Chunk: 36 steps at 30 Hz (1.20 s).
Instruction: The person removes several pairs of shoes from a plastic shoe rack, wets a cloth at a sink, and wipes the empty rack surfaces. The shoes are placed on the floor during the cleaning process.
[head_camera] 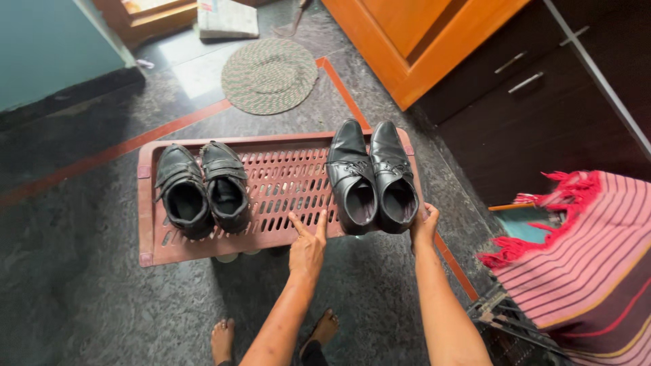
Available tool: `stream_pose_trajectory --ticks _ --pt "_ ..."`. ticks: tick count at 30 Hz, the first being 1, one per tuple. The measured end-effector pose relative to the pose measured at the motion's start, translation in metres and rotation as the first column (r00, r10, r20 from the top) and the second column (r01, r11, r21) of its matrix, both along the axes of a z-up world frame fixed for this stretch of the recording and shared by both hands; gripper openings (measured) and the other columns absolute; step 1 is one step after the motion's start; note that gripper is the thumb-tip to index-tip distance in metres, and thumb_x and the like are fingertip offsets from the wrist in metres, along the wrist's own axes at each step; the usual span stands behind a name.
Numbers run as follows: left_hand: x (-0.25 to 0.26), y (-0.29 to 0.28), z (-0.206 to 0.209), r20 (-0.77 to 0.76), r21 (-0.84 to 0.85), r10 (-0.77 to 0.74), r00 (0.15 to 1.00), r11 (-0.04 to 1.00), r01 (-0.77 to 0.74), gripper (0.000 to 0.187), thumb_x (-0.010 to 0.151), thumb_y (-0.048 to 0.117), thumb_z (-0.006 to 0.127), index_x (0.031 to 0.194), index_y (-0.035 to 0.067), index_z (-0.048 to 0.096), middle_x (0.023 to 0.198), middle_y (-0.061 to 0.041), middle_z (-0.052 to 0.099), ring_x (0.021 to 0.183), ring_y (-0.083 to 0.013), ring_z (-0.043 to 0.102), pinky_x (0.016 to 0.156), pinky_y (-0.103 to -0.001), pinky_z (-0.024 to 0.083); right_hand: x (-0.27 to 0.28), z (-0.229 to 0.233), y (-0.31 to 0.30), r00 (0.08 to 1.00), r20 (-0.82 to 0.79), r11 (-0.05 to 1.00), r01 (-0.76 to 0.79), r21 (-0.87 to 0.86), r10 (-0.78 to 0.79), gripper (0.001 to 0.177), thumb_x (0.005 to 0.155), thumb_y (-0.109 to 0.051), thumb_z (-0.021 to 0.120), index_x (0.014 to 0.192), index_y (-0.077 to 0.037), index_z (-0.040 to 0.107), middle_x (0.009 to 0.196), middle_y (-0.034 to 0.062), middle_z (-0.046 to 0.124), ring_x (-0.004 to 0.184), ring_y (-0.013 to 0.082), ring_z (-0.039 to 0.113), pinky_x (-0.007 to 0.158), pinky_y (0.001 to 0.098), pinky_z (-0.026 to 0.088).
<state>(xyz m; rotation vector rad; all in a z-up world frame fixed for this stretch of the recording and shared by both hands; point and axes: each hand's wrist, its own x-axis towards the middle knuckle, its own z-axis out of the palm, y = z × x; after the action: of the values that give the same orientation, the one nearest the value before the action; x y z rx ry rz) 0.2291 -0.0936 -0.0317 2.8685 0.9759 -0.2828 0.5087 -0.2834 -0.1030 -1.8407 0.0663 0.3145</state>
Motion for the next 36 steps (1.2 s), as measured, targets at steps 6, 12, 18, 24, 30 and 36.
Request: stream_pose_trajectory --ticks 6,12,18,24,30,36 --pt "0.038 -0.034 0.01 -0.012 -0.037 -0.069 0.998 0.997 0.068 0.088 0.089 -0.002 0.055 0.165 0.023 0.019 0.139 -0.061 0.026 0.064 -0.0238 0.075 0.057 -0.032 0.061 0.024 0.004 -0.053 0.995 -0.046 0.996 0.089 -0.02 -0.09 0.051 0.099 -0.042 0.066 0.132 -0.008 0.047 0.114 0.01 0.063 0.101 0.018 0.06 0.082 0.032 0.052" --pt "0.051 -0.037 0.021 -0.012 -0.101 -0.034 0.999 0.994 0.033 0.084 0.09 0.002 0.055 0.163 0.026 0.02 0.143 -0.057 0.026 0.067 -0.0248 0.075 0.058 -0.03 0.06 0.027 0.046 -0.088 0.961 0.214 0.871 -0.052 -0.488 0.177 0.045 0.099 -0.023 0.063 0.14 -0.01 0.05 0.114 0.0146 0.068 0.097 0.0249 0.063 0.083 0.0361 0.051" --pt "0.037 -0.024 0.05 0.159 -0.141 -0.088 0.983 0.984 0.111 0.019 0.095 0.017 0.056 0.106 0.016 0.071 0.136 -0.038 0.056 0.07 -0.0292 0.075 0.058 -0.037 0.06 -0.059 0.186 -0.023 0.825 0.523 0.959 -0.077 -0.272 0.215 0.018 0.1 -0.013 0.062 0.115 -0.007 0.069 0.112 0.0094 0.062 0.1 0.0186 0.062 0.081 0.0311 0.053" --pt "0.074 -0.059 0.2 0.6 -0.312 0.1 0.794 0.943 0.117 0.015 0.095 0.021 0.059 0.087 0.011 0.066 0.079 -0.013 0.073 0.074 -0.0356 0.072 0.063 -0.05 0.055 -0.116 0.298 0.011 0.804 0.433 0.913 -0.359 -0.195 0.408 0.014 0.096 -0.011 0.065 0.106 -0.005 0.073 0.099 0.0061 0.073 0.083 0.0165 0.072 0.072 0.03 0.057" --pt "0.12 -0.105 0.305 0.688 -0.428 0.209 0.695 0.89 0.156 0.019 0.096 0.028 0.061 0.089 0.011 0.066 0.081 -0.014 0.074 0.073 -0.0391 0.071 0.063 -0.052 0.054 -0.087 0.354 -0.016 0.768 0.538 0.931 -0.354 -0.095 0.347 0.014 0.097 -0.007 0.062 0.107 -0.004 0.071 0.102 0.0079 0.074 0.09 0.0184 0.074 0.076 0.0297 0.059" --pt "0.184 -0.143 0.348 0.691 -0.383 0.086 0.718 0.886 0.262 0.016 0.094 0.027 0.06 0.093 0.013 0.067 0.081 -0.014 0.074 0.071 -0.0377 0.072 0.062 -0.051 0.055 -0.025 0.391 -0.056 0.783 0.565 0.965 -0.234 -0.121 0.261 0.014 0.096 -0.008 0.062 0.107 -0.005 0.072 0.098 0.0077 0.074 0.087 0.0184 0.075 0.075 0.0296 0.059"
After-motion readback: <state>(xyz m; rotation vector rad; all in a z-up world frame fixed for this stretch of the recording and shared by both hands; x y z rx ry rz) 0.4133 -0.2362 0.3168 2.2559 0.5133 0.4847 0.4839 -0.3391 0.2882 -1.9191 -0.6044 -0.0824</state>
